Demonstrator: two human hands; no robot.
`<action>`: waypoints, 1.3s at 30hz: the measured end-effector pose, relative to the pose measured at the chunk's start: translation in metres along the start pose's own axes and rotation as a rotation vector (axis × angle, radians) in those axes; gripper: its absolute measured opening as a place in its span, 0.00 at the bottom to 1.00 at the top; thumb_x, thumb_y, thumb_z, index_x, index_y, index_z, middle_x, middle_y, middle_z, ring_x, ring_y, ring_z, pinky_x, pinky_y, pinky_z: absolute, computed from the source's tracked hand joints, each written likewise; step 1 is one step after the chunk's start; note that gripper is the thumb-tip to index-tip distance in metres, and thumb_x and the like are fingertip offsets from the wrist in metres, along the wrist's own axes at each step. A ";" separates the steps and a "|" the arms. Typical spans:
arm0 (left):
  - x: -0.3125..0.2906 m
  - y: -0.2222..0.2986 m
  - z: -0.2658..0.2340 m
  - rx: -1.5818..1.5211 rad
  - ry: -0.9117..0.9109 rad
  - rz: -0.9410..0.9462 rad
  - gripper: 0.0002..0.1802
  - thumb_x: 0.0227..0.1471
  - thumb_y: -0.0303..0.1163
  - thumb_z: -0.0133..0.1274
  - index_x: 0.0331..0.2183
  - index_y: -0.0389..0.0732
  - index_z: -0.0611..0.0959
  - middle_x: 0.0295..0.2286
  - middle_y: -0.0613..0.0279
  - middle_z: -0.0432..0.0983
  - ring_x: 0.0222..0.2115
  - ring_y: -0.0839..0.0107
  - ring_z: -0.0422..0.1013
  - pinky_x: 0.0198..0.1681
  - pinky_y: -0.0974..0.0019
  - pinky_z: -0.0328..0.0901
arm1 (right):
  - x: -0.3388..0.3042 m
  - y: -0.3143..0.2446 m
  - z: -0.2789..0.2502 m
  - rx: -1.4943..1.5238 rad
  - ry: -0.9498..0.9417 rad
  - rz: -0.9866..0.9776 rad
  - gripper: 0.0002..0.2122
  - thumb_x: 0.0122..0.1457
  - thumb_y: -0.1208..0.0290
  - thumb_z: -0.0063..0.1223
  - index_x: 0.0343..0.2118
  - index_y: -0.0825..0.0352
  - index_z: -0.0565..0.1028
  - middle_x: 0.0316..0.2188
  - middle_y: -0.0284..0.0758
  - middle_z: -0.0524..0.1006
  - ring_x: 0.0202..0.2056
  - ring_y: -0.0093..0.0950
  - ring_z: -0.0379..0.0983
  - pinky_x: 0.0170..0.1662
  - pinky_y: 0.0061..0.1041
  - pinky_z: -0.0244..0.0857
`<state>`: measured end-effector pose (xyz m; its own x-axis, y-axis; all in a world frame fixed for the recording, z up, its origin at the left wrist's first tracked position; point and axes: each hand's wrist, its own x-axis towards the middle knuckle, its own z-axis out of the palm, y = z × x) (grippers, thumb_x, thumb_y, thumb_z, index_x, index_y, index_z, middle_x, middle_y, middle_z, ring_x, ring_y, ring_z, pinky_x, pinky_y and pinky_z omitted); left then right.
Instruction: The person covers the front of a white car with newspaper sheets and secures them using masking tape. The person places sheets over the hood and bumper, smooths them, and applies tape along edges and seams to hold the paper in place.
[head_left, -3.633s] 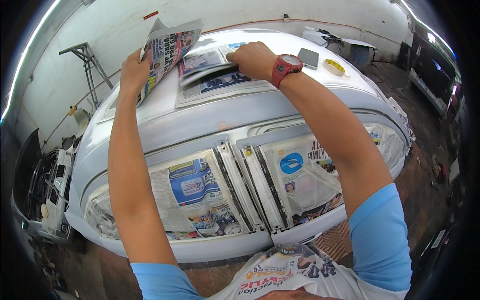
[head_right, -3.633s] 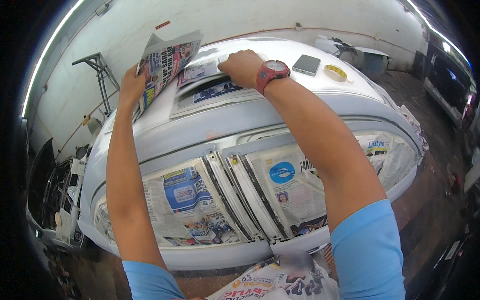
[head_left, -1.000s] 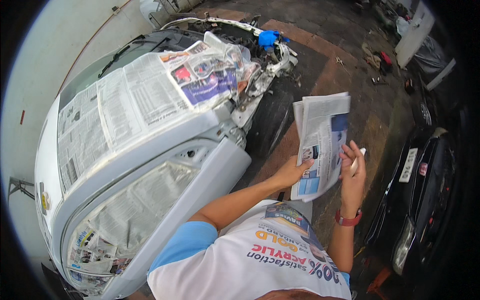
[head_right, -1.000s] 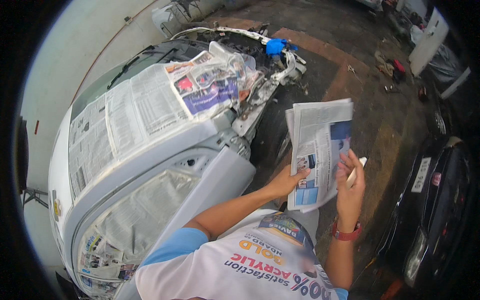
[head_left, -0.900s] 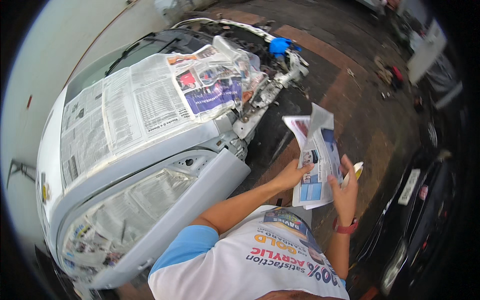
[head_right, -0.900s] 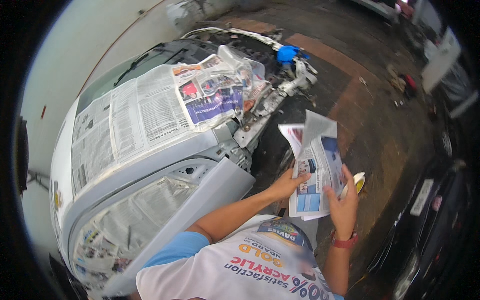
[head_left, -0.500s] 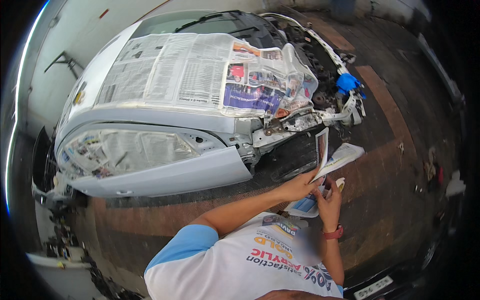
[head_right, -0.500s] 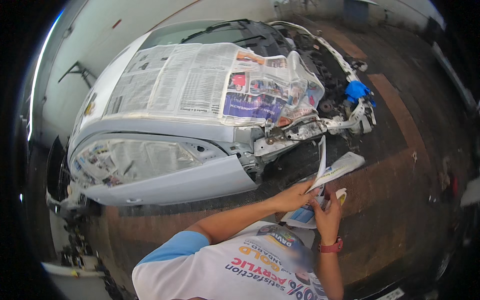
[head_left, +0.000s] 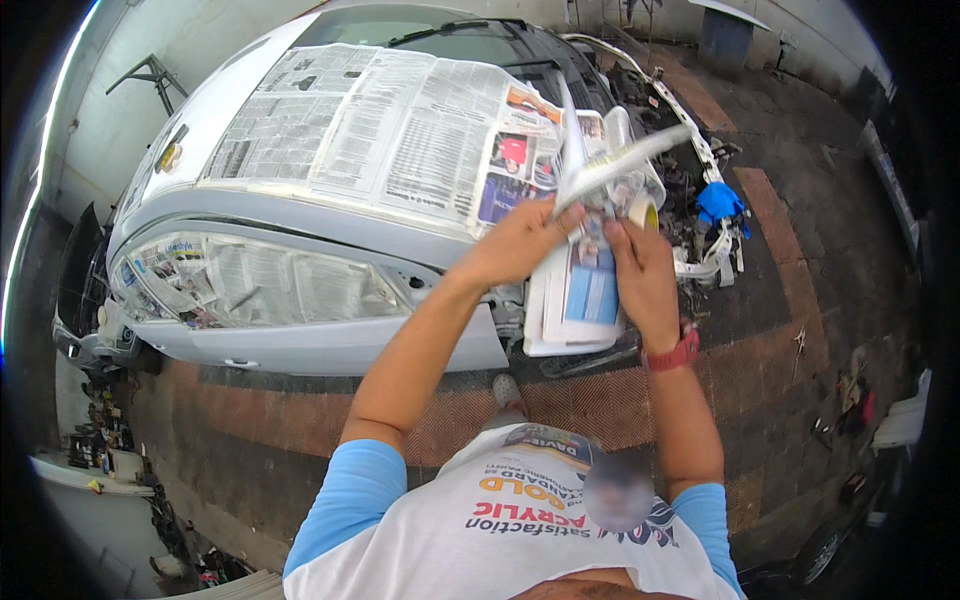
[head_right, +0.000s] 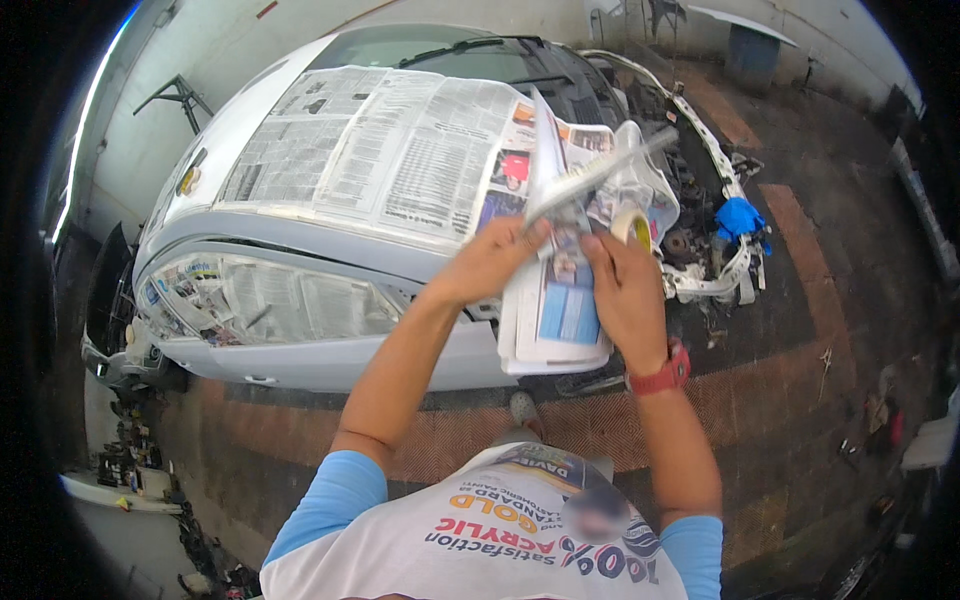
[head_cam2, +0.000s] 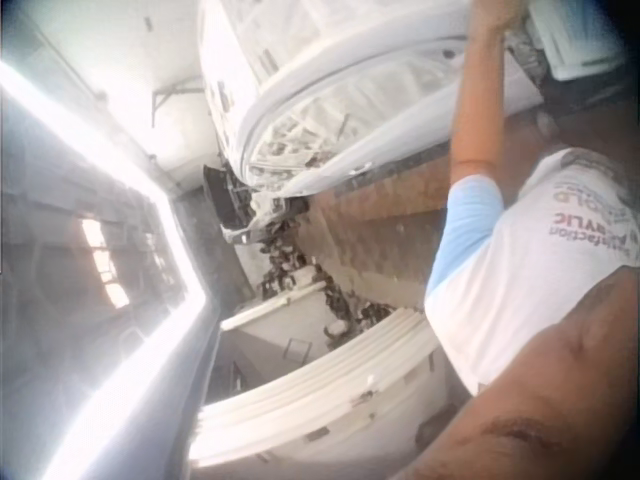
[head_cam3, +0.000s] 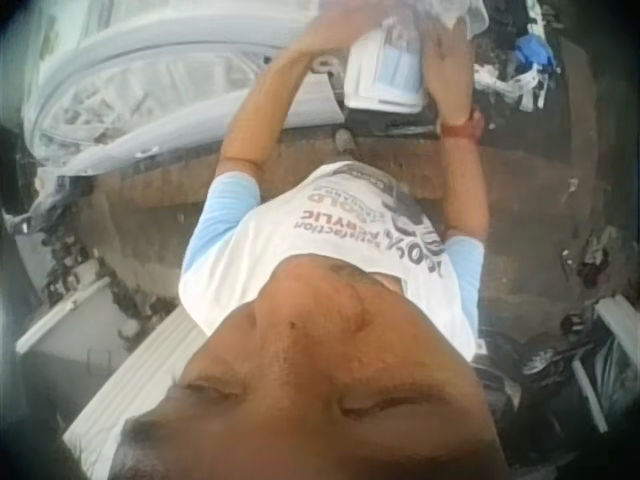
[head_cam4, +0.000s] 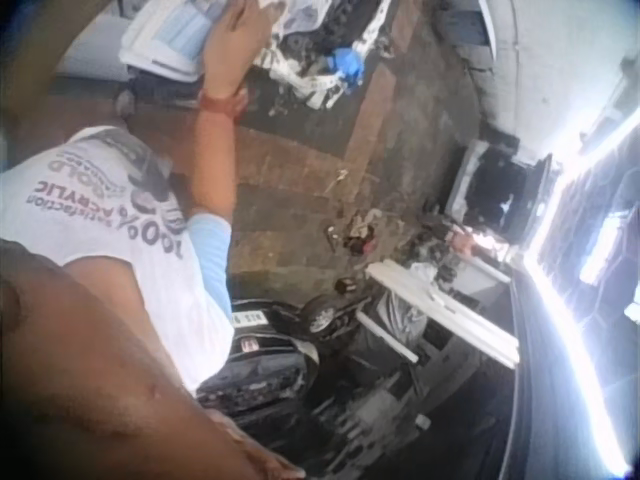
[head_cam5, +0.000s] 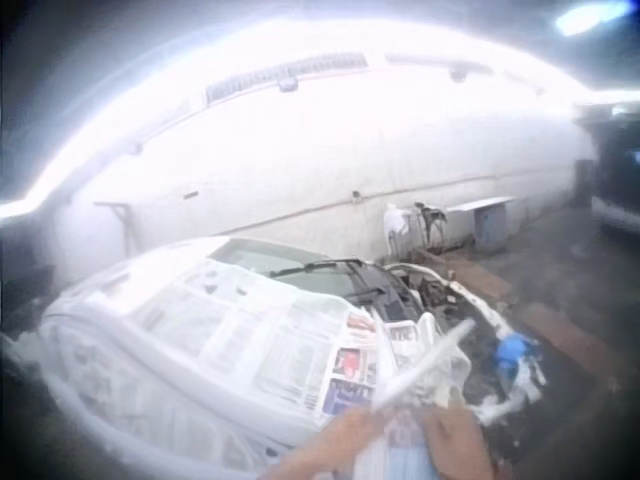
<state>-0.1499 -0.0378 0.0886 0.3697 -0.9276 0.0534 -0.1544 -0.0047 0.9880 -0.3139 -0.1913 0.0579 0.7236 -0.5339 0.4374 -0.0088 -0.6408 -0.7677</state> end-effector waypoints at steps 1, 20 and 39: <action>0.004 0.014 -0.025 -0.043 0.033 -0.015 0.31 0.77 0.56 0.50 0.49 0.34 0.88 0.34 0.70 0.84 0.35 0.82 0.74 0.40 0.69 0.73 | 0.029 -0.013 0.009 -0.006 -0.010 -0.022 0.18 0.76 0.59 0.54 0.40 0.73 0.83 0.28 0.48 0.76 0.33 0.41 0.74 0.38 0.39 0.65; -0.013 0.091 -0.464 -0.089 0.513 0.274 0.36 0.69 0.56 0.60 0.59 0.30 0.81 0.49 0.46 0.87 0.43 0.63 0.87 0.46 0.57 0.82 | 0.302 -0.129 0.177 0.653 0.246 -0.245 0.23 0.80 0.52 0.51 0.53 0.70 0.86 0.43 0.31 0.87 0.41 0.19 0.76 0.41 0.21 0.69; 0.059 0.007 -0.378 1.420 -0.034 0.272 0.23 0.72 0.37 0.49 0.61 0.41 0.86 0.62 0.46 0.79 0.66 0.48 0.70 0.71 0.48 0.63 | 0.175 -0.028 0.092 1.108 0.225 0.357 0.19 0.72 0.71 0.56 0.61 0.77 0.74 0.50 0.45 0.85 0.45 0.34 0.87 0.48 0.30 0.83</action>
<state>0.2167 0.0486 0.1529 0.1624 -0.9684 0.1893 -0.9849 -0.1708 -0.0287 -0.1240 -0.2160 0.1128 0.6626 -0.7418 0.1034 0.4973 0.3325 -0.8013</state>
